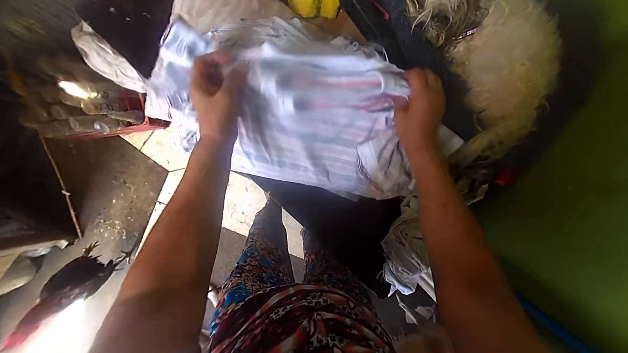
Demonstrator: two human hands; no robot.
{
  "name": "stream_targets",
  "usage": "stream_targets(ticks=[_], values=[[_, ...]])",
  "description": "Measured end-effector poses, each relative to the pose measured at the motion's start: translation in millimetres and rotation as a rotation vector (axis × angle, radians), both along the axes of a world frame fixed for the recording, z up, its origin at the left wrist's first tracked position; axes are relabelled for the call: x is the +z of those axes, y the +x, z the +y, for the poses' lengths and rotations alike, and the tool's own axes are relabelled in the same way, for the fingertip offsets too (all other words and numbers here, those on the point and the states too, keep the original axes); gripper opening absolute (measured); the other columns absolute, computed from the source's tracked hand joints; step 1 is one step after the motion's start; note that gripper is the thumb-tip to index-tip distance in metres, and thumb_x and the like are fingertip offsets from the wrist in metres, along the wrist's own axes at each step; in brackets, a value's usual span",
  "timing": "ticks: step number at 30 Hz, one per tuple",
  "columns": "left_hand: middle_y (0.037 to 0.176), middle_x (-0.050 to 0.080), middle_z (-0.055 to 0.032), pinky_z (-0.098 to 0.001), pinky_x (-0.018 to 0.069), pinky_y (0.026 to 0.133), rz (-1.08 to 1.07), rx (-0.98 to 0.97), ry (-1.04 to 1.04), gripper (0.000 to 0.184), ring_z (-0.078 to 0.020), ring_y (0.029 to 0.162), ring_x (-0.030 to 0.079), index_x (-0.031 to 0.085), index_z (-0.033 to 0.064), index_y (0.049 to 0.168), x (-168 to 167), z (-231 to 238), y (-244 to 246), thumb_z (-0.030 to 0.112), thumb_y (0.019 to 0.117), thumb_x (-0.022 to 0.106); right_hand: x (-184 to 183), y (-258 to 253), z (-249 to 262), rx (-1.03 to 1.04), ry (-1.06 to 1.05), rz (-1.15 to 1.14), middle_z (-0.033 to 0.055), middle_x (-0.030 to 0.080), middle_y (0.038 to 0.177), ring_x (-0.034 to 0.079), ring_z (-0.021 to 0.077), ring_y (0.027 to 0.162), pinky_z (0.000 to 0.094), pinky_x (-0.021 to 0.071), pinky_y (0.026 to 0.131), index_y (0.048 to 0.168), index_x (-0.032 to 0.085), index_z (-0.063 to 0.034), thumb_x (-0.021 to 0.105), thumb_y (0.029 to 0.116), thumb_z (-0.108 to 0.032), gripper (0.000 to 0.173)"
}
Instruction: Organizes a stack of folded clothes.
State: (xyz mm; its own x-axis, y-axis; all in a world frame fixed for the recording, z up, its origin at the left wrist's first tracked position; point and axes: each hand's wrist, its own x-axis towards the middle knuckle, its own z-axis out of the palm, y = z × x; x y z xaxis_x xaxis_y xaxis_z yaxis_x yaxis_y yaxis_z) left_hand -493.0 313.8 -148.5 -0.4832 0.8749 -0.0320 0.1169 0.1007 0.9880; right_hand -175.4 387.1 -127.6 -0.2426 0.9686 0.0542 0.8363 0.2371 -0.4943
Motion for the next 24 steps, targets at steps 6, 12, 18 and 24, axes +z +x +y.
stream_targets(ticks=[6, 12, 18, 24], values=[[0.165, 0.027, -0.0253, -0.0559, 0.0302, 0.121, 0.756, -0.537, -0.225, 0.064, -0.0426, 0.152, 0.030, 0.053, 0.0163, 0.151, -39.4, 34.5, 16.3, 0.029, 0.0913, 0.073, -27.7, -15.7, -80.2, -0.020, 0.129, -0.041, 0.0317, 0.050, 0.146, 0.048, 0.0470, 0.136, 0.0572, 0.0391, 0.113, 0.132, 0.060, 0.0083, 0.051, 0.1047, -0.017, 0.038], [0.149, 0.048, -0.0281, -0.0663, 0.0406, 0.104, 0.844, -0.404, -0.395, 0.039, -0.0518, 0.136, 0.045, 0.066, 0.0137, 0.135, -25.9, 79.3, 28.6, 0.023, 0.0983, 0.062, -83.0, -39.3, -108.2, 0.305, 0.089, -0.093, 0.0208, 0.050, 0.153, 0.044, 0.0435, 0.144, 0.0608, 0.0336, 0.117, 0.141, 0.062, -0.0100, 0.058, 0.1016, -0.021, 0.041], [0.141, 0.056, -0.0259, -0.0472, 0.0446, 0.112, 0.586, -0.479, -0.099, 0.042, -0.0368, 0.133, 0.054, 0.058, -0.0025, 0.136, 9.1, 54.2, -17.2, 0.013, 0.0975, 0.064, -84.4, -59.6, -32.9, 0.209, 0.027, -0.166, 0.0264, 0.046, 0.154, 0.051, 0.0478, 0.134, 0.0643, 0.0393, 0.107, 0.155, 0.048, -0.0151, 0.050, 0.1045, -0.043, 0.058], [0.114, 0.068, -0.0244, -0.0465, 0.0553, 0.092, 0.167, -0.669, -0.676, 0.047, -0.0317, 0.102, 0.069, 0.064, -0.0093, 0.124, -22.6, -134.4, -26.9, 0.030, 0.0982, 0.068, -76.3, -84.9, 0.0, 0.036, -0.135, -0.196, 0.0167, 0.036, 0.164, 0.035, 0.0473, 0.147, 0.0663, 0.0376, 0.107, 0.158, 0.044, -0.0226, 0.036, 0.1084, -0.048, 0.056]])
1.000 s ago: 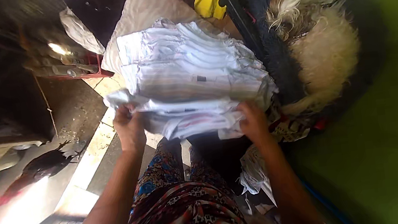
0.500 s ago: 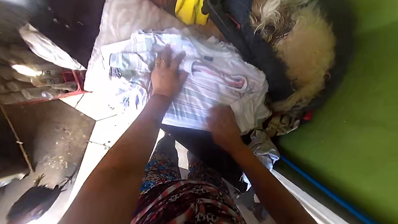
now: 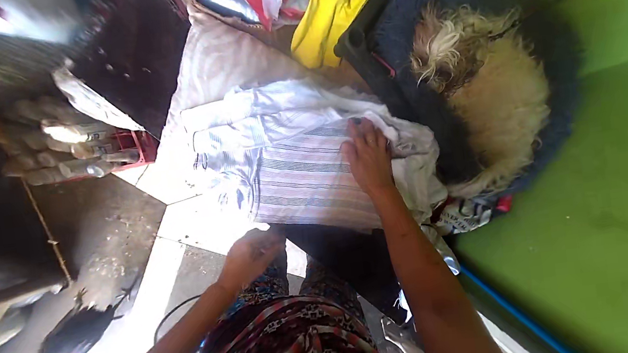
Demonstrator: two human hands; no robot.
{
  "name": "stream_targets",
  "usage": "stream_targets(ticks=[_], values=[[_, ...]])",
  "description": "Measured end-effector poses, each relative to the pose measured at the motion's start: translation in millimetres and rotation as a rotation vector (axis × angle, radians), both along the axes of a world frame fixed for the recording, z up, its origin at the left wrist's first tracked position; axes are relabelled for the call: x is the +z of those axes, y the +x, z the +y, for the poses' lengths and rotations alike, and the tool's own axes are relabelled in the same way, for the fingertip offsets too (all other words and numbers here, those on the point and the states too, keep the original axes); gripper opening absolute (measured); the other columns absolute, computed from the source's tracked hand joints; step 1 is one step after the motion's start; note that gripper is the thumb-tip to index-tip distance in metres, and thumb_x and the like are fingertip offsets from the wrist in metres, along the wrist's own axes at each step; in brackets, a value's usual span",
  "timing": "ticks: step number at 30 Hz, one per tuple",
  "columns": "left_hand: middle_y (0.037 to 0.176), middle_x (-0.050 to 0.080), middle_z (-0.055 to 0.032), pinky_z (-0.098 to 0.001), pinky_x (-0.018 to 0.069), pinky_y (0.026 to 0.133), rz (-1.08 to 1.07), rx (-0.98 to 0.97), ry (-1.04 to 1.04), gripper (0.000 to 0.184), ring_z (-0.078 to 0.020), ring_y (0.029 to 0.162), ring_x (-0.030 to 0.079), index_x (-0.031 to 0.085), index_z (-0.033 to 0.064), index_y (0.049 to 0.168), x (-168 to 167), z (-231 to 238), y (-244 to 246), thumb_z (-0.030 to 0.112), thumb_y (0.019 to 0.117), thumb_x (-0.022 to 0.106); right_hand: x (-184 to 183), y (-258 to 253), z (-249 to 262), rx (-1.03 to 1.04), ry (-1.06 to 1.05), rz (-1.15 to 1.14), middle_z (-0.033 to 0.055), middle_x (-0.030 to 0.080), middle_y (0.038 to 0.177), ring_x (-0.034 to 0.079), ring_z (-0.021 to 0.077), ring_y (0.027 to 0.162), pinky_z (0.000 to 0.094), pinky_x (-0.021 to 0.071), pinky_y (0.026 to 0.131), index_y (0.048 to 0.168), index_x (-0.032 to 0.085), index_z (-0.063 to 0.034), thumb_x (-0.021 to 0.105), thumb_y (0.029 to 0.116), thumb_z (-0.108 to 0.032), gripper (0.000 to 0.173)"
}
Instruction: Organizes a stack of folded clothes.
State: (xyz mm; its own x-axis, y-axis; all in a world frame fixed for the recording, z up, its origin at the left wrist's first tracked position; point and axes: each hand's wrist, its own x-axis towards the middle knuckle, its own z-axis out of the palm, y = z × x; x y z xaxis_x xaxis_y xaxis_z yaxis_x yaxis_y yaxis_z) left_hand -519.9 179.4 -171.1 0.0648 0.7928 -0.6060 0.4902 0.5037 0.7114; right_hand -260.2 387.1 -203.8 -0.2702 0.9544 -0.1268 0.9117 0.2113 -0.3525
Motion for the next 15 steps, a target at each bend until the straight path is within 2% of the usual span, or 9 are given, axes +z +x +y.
stream_targets(ticks=[1, 2, 3, 5, 7, 9, 12, 13, 15], values=[[0.129, 0.062, -0.0261, -0.0458, 0.0533, 0.099, -0.099, 0.133, -0.208, 0.061, -0.0323, 0.114, 0.066, 0.048, -0.0088, 0.143, -6.9, 3.1, 0.0, 0.028, 0.0985, 0.070, 1.5, -4.1, 4.9, -0.026, -0.021, -0.010, 0.0159, 0.037, 0.163, 0.035, 0.0476, 0.146, 0.0670, 0.0380, 0.105, 0.158, 0.044, -0.0235, 0.034, 0.1087, -0.048, 0.056], [0.135, 0.059, -0.0240, -0.0418, 0.0528, 0.101, -0.204, 0.330, -0.282, 0.063, -0.0280, 0.118, 0.064, 0.040, -0.0064, 0.148, -14.9, 9.8, 2.2, 0.023, 0.0994, 0.067, 2.2, -5.9, 9.0, -0.043, -0.036, -0.023, 0.0146, 0.038, 0.163, 0.036, 0.0473, 0.145, 0.0677, 0.0387, 0.103, 0.157, 0.045, -0.0251, 0.033, 0.1087, -0.049, 0.055], [0.131, 0.060, -0.0199, -0.0367, 0.0557, 0.098, -0.312, 0.551, -0.261, 0.055, -0.0217, 0.114, 0.065, 0.041, -0.0059, 0.146, -24.6, 18.6, 6.1, 0.019, 0.1017, 0.063, 1.9, -5.0, 11.6, -0.042, -0.032, -0.025, 0.0142, 0.041, 0.161, 0.038, 0.0472, 0.143, 0.0686, 0.0394, 0.101, 0.156, 0.046, -0.0255, 0.033, 0.1085, -0.050, 0.055], [0.123, 0.064, -0.0170, -0.0364, 0.0584, 0.091, -0.518, 0.910, -0.166, 0.046, -0.0192, 0.106, 0.067, 0.043, -0.0057, 0.142, -44.7, 35.8, 14.8, 0.018, 0.1044, 0.055, 1.1, 3.8, 10.2, -0.003, -0.007, 0.020, 0.0144, 0.043, 0.160, 0.040, 0.0452, 0.143, 0.0652, 0.0376, 0.107, 0.155, 0.049, -0.0213, 0.037, 0.1088, -0.046, 0.054], [0.121, 0.064, -0.0163, -0.0387, 0.0578, 0.090, -0.607, 1.111, -0.104, 0.045, -0.0205, 0.106, 0.067, 0.043, -0.0028, 0.142, -54.7, 42.4, 25.6, 0.021, 0.1053, 0.054, 6.9, 23.6, -2.7, 0.060, 0.011, 0.157, 0.0192, 0.042, 0.159, 0.039, 0.0434, 0.146, 0.0592, 0.0345, 0.116, 0.152, 0.050, -0.0076, 0.046, 0.1079, -0.031, 0.050], [0.118, 0.066, -0.0134, -0.0384, 0.0585, 0.087, -0.615, 1.191, -0.021, 0.047, -0.0190, 0.103, 0.067, 0.040, 0.0015, 0.144, -56.5, 41.6, 30.1, 0.024, 0.1043, 0.053, 22.7, 47.7, -36.4, 0.031, 0.039, 0.316, 0.0231, 0.047, 0.154, 0.045, 0.0388, 0.144, 0.0532, 0.0384, 0.117, 0.145, 0.053, 0.0022, 0.053, 0.1058, -0.017, 0.044], [0.119, 0.066, -0.0112, -0.0380, 0.0609, 0.084, -0.583, 1.107, 0.063, 0.071, -0.0176, 0.100, 0.069, 0.030, 0.0047, 0.151, -62.5, 36.9, 14.7, 0.032, 0.0950, 0.065, 26.3, 77.4, -116.9, -0.353, 0.179, 0.375, 0.0298, 0.062, 0.129, 0.061, 0.0400, 0.121, 0.0497, 0.0511, 0.103, 0.125, 0.064, 0.0103, 0.062, 0.0989, -0.015, 0.037], [0.117, 0.067, -0.0104, -0.0385, 0.0615, 0.084, -0.586, 1.074, 0.072, 0.072, -0.0177, 0.099, 0.070, 0.031, 0.0045, 0.150, -63.6, 37.2, 8.5, 0.030, 0.0933, 0.067, 23.1, 84.2, -138.8, -0.530, 0.163, 0.380, 0.0349, 0.061, 0.127, 0.060, 0.0439, 0.120, 0.0510, 0.0499, 0.102, 0.125, 0.060, 0.0149, 0.069, 0.0943, -0.019, 0.046], [0.112, 0.069, -0.0083, -0.0384, 0.0616, 0.083, -0.586, 1.051, 0.074, 0.055, -0.0171, 0.096, 0.071, 0.038, 0.0030, 0.143, -62.6, 39.5, 1.8, 0.019, 0.0955, 0.063, 12.1, 92.6, -163.7, -0.823, -0.029, 0.502, 0.0385, 0.050, 0.137, 0.052, 0.0409, 0.128, 0.0459, 0.0450, 0.107, 0.142, 0.041, 0.0182, 0.077, 0.0884, -0.022, 0.076]])
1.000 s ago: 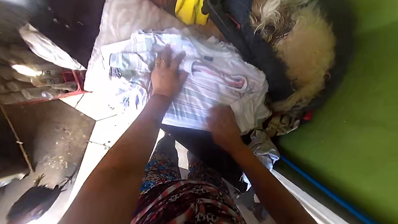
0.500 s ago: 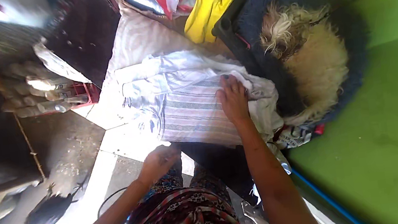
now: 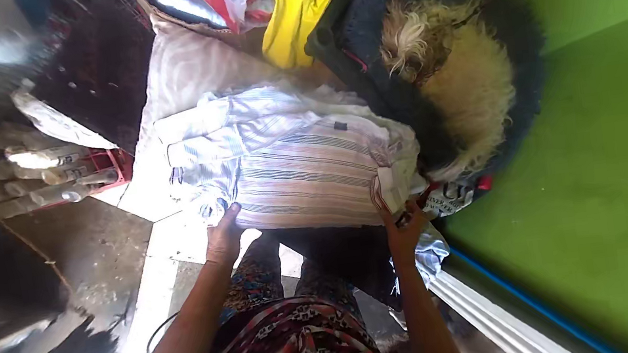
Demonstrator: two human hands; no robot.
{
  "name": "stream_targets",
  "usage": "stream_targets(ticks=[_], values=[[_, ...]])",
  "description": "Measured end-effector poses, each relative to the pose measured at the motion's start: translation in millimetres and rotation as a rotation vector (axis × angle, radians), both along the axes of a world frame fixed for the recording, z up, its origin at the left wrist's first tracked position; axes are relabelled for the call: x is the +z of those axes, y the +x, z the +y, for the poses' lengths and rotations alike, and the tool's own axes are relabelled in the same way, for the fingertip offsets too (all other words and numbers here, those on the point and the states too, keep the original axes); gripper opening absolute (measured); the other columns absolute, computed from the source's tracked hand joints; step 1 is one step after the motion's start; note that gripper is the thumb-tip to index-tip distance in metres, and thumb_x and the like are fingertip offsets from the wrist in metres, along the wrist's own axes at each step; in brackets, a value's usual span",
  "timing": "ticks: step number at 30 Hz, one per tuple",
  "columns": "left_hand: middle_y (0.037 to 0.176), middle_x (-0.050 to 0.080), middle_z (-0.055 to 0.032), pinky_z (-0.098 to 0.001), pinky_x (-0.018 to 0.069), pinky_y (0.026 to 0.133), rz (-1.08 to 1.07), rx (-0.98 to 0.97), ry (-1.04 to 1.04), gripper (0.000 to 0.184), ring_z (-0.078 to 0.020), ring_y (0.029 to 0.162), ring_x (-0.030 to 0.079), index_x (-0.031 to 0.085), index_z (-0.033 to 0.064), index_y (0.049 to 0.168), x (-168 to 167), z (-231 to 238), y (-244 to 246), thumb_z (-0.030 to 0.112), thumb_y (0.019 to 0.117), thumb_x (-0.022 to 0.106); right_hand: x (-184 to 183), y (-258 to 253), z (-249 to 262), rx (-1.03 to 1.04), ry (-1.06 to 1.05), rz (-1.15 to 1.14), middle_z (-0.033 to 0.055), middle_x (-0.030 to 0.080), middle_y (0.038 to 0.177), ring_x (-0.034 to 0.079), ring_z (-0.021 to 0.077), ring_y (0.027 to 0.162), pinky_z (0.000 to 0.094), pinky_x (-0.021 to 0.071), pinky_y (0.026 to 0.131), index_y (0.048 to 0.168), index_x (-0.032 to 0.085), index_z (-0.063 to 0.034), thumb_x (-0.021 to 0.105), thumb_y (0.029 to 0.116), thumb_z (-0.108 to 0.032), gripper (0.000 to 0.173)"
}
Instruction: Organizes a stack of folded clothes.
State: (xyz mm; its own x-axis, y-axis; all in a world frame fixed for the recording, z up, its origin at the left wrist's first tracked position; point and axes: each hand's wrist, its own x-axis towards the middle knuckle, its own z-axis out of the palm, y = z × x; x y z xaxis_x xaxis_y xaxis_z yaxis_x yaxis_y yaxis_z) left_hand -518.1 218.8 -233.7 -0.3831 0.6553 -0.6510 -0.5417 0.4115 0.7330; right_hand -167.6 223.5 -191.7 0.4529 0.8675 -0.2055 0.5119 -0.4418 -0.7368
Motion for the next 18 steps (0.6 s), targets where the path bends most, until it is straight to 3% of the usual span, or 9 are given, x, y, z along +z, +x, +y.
stream_targets(ticks=[2, 3, 6, 9, 12, 15, 16, 18], values=[[0.106, 0.070, -0.0068, -0.0360, 0.0618, 0.082, 0.031, -0.004, -0.004, 0.042, -0.0153, 0.093, 0.071, 0.044, 0.0014, 0.136, 5.7, 3.7, 0.1, 0.010, 0.0971, 0.059, -11.1, -1.9, -1.3, -0.141, -0.130, 0.305, 0.0283, 0.045, 0.150, 0.050, 0.0251, 0.135, 0.0345, 0.0446, 0.110, 0.156, 0.024, 0.0074, 0.078, 0.0882, -0.020, 0.091], [0.105, 0.070, -0.0061, -0.0342, 0.0616, 0.082, 0.065, -0.002, 0.003, 0.041, -0.0139, 0.092, 0.071, 0.046, -0.0002, 0.133, 11.4, 6.1, 1.3, 0.006, 0.0952, 0.060, -15.7, -5.2, 3.8, -0.178, -0.128, 0.410, 0.0251, 0.046, 0.149, 0.052, 0.0211, 0.132, 0.0327, 0.0471, 0.108, 0.156, 0.024, 0.0052, 0.077, 0.0886, -0.017, 0.089], [0.111, 0.066, -0.0036, -0.0285, 0.0564, 0.092, 0.226, -0.070, 0.084, 0.057, -0.0077, 0.100, 0.066, 0.046, -0.0066, 0.131, 38.5, 10.0, 5.9, 0.003, 0.0806, 0.071, -20.5, -3.8, 24.2, -0.252, -0.123, 0.473, 0.0199, 0.059, 0.135, 0.060, 0.0172, 0.121, 0.0342, 0.0510, 0.102, 0.144, 0.045, 0.0057, 0.074, 0.0927, -0.017, 0.063], [0.109, 0.069, -0.0023, -0.0274, 0.0561, 0.096, 0.368, -0.215, 0.161, 0.067, -0.0055, 0.104, 0.067, 0.050, -0.0097, 0.126, 67.7, 18.0, 7.4, 0.005, 0.0683, 0.082, -22.1, 6.0, 31.4, -0.247, -0.248, 0.422, 0.0176, 0.066, 0.121, 0.063, 0.0182, 0.109, 0.0376, 0.0528, 0.093, 0.130, 0.058, 0.0060, 0.080, 0.0871, -0.017, 0.054], [0.111, 0.069, -0.0025, -0.0257, 0.0550, 0.097, 0.461, -0.385, 0.248, 0.068, -0.0039, 0.104, 0.066, 0.051, -0.0106, 0.127, 94.2, 34.2, 3.8, 0.008, 0.0693, 0.083, -11.6, 2.1, 15.3, -0.237, -0.225, 0.473, 0.0157, 0.067, 0.115, 0.065, 0.0148, 0.104, 0.0331, 0.0556, 0.090, 0.129, 0.056, 0.0073, 0.080, 0.0833, -0.007, 0.053], [0.106, 0.065, -0.0018, -0.0238, 0.0537, 0.091, 0.668, -0.582, 0.350, 0.047, -0.0004, 0.098, 0.062, 0.055, -0.0092, 0.124, 131.0, 66.7, -28.8, 0.010, 0.0833, 0.069, 20.4, -26.4, -19.1, -0.238, -0.222, 0.540, 0.0141, 0.070, 0.110, 0.068, 0.0133, 0.100, 0.0322, 0.0580, 0.088, 0.126, 0.057, 0.0085, 0.077, 0.0839, -0.008, 0.049], [0.104, 0.064, 0.0036, -0.0227, 0.0537, 0.089, 0.670, -0.613, 0.358, 0.041, 0.0013, 0.096, 0.061, 0.056, -0.0016, 0.122, 144.0, 83.3, -43.9, 0.011, 0.0841, 0.065, 34.6, -40.9, -30.6, -0.224, -0.258, 0.571, 0.0131, 0.070, 0.110, 0.069, 0.0129, 0.100, 0.0322, 0.0589, 0.088, 0.127, 0.056, 0.0077, 0.078, 0.0835, -0.011, 0.053], [0.104, 0.068, 0.0127, -0.0245, 0.0565, 0.088, 0.575, -0.574, 0.444, 0.037, 0.0001, 0.097, 0.065, 0.060, 0.0153, 0.118, 165.5, 131.1, -66.6, 0.016, 0.0824, 0.070, 58.8, -76.9, -44.1, -0.211, -0.323, 0.702, 0.0124, 0.070, 0.111, 0.069, 0.0128, 0.100, 0.0319, 0.0600, 0.088, 0.130, 0.054, 0.0067, 0.080, 0.0827, -0.013, 0.058]])
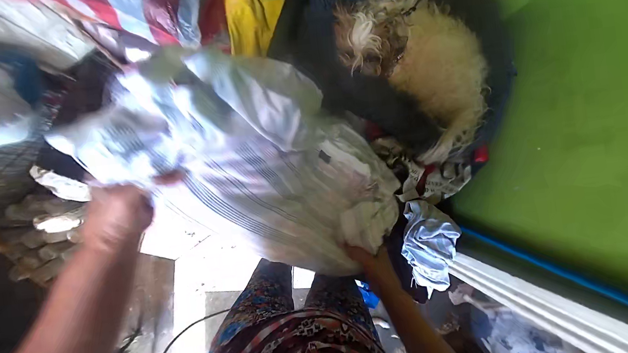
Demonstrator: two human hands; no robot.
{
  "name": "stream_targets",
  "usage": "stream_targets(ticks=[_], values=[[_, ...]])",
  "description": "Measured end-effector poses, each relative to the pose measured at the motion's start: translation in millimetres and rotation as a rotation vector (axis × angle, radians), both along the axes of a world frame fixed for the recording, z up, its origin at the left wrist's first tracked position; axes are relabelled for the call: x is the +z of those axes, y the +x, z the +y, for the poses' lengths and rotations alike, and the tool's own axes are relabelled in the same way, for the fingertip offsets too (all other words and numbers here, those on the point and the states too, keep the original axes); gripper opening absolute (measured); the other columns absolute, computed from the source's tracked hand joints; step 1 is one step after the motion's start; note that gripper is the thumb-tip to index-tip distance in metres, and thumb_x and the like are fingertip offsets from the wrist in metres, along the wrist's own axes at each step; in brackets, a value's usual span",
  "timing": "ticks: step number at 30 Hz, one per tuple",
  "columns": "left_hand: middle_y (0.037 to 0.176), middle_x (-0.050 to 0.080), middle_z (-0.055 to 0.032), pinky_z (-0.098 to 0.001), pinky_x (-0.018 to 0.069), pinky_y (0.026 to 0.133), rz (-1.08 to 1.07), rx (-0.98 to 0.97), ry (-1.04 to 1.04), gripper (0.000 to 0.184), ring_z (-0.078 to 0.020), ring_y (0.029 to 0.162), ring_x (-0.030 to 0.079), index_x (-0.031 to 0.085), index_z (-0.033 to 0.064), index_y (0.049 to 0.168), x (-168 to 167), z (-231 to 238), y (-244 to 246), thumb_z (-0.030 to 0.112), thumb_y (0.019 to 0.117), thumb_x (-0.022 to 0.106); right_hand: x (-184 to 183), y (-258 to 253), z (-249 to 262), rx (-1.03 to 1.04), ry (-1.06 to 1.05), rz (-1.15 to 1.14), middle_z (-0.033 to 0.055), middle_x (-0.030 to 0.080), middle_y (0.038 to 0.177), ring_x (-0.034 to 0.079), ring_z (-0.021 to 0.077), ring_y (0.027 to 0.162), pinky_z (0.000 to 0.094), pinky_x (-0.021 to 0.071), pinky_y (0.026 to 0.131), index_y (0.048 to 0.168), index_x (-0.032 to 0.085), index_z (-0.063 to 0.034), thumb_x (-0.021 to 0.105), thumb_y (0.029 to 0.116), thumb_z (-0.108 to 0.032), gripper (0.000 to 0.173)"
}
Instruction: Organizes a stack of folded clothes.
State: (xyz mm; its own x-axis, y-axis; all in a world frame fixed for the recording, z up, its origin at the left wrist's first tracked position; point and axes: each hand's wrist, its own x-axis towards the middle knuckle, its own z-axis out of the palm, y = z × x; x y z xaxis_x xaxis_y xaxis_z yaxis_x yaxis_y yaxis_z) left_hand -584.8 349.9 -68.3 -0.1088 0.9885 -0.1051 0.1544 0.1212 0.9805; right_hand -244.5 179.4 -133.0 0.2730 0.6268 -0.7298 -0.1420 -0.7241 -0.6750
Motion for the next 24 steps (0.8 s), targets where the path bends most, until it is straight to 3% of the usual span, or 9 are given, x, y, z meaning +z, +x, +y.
stream_targets(ticks=[2, 4, 8, 11, 14, 17, 19, 21, 24], values=[[0.110, 0.069, 0.0109, -0.0292, 0.0588, 0.091, -0.037, 0.108, -0.023, 0.045, -0.0044, 0.102, 0.068, 0.055, 0.0194, 0.123, 5.1, 55.5, -10.5, 0.014, 0.0819, 0.073, 3.8, -38.8, 1.8, 0.014, 0.016, 0.177, 0.0137, 0.069, 0.116, 0.068, 0.0129, 0.104, 0.0316, 0.0589, 0.092, 0.135, 0.050, 0.0067, 0.080, 0.0844, -0.012, 0.062], [0.128, 0.064, -0.0018, -0.0338, 0.0583, 0.095, 0.149, 0.203, -0.117, 0.074, -0.0115, 0.111, 0.067, 0.041, 0.0126, 0.146, -25.3, 97.9, -29.6, 0.023, 0.0843, 0.081, -17.3, -72.8, 15.3, 0.081, 0.002, 0.314, 0.0166, 0.067, 0.123, 0.067, 0.0163, 0.109, 0.0342, 0.0583, 0.094, 0.139, 0.051, 0.0057, 0.076, 0.0909, -0.016, 0.059], [0.159, 0.021, -0.0416, -0.0703, 0.0354, 0.110, 0.791, 0.078, -0.448, 0.114, -0.0591, 0.141, 0.035, 0.004, 0.0054, 0.165, -92.0, 81.2, 6.3, 0.052, 0.0881, 0.075, -50.9, -119.8, 45.5, 0.202, -0.182, 0.239, 0.0179, 0.067, 0.116, 0.068, 0.0193, 0.095, 0.0348, 0.0583, 0.079, 0.129, 0.061, 0.0035, 0.069, 0.0996, -0.028, 0.044], [0.163, -0.004, -0.0408, -0.0738, 0.0130, 0.117, 0.961, 0.049, -0.278, 0.088, -0.0614, 0.151, 0.004, 0.013, 0.0077, 0.165, -112.1, 28.6, 64.9, 0.047, 0.1001, 0.057, -59.2, -115.5, 36.0, 0.227, -0.181, 0.290, 0.0187, 0.065, 0.123, 0.067, 0.0205, 0.101, 0.0354, 0.0584, 0.081, 0.134, 0.059, 0.0027, 0.066, 0.1016, -0.027, 0.044], [0.166, 0.006, -0.0350, -0.0783, 0.0098, 0.115, 1.035, -0.132, -0.012, 0.069, -0.0555, 0.153, 0.007, 0.021, 0.0008, 0.163, -125.8, -0.2, 92.1, 0.041, 0.1089, 0.037, -52.8, -100.1, 31.4, 0.305, -0.102, 0.319, 0.0159, 0.063, 0.134, 0.065, 0.0182, 0.114, 0.0344, 0.0575, 0.091, 0.141, 0.057, -0.0022, 0.063, 0.1031, -0.029, 0.047], [0.166, 0.005, -0.0362, -0.0769, 0.0082, 0.116, 0.936, -0.310, 0.067, 0.092, -0.0573, 0.153, 0.006, 0.017, -0.0009, 0.163, -120.1, -4.6, 124.6, 0.061, 0.1005, 0.046, -27.2, -90.9, 32.6, 0.228, 0.167, 0.224, 0.0147, 0.070, 0.123, 0.066, 0.0123, 0.114, 0.0321, 0.0540, 0.102, 0.130, 0.064, 0.0034, 0.064, 0.1019, -0.022, 0.038], [0.166, 0.005, -0.0368, -0.0794, 0.0088, 0.114, 0.941, -0.396, 0.118, 0.102, -0.0614, 0.151, 0.005, 0.023, 0.0059, 0.163, -117.1, -2.9, 150.3, 0.075, 0.0924, 0.049, -24.9, -75.1, 32.6, 0.311, 0.162, 0.163, 0.0199, 0.067, 0.127, 0.064, 0.0196, 0.120, 0.0398, 0.0499, 0.107, 0.133, 0.061, 0.0046, 0.055, 0.1066, -0.031, 0.044], [0.167, 0.011, -0.0326, -0.0817, 0.0055, 0.113, 0.947, -0.451, 0.184, 0.092, -0.0595, 0.152, 0.007, 0.031, 0.0106, 0.162, -124.0, -2.0, 174.4, 0.072, 0.0952, 0.046, -27.3, -54.6, 30.8, 0.423, 0.090, 0.126, 0.0253, 0.067, 0.121, 0.065, 0.0267, 0.114, 0.0466, 0.0493, 0.103, 0.127, 0.062, 0.0094, 0.047, 0.1093, -0.035, 0.050], [0.166, 0.017, -0.0317, -0.0795, 0.0016, 0.114, 0.994, -0.474, 0.213, 0.077, -0.0536, 0.154, 0.010, 0.034, 0.0158, 0.161, -140.9, -1.1, 201.5, 0.065, 0.1023, 0.037, -37.2, -11.3, 14.6, 0.469, 0.131, 0.024, 0.0221, 0.071, 0.106, 0.068, 0.0216, 0.097, 0.0395, 0.0534, 0.093, 0.113, 0.068, 0.0112, 0.052, 0.1075, -0.022, 0.037]])
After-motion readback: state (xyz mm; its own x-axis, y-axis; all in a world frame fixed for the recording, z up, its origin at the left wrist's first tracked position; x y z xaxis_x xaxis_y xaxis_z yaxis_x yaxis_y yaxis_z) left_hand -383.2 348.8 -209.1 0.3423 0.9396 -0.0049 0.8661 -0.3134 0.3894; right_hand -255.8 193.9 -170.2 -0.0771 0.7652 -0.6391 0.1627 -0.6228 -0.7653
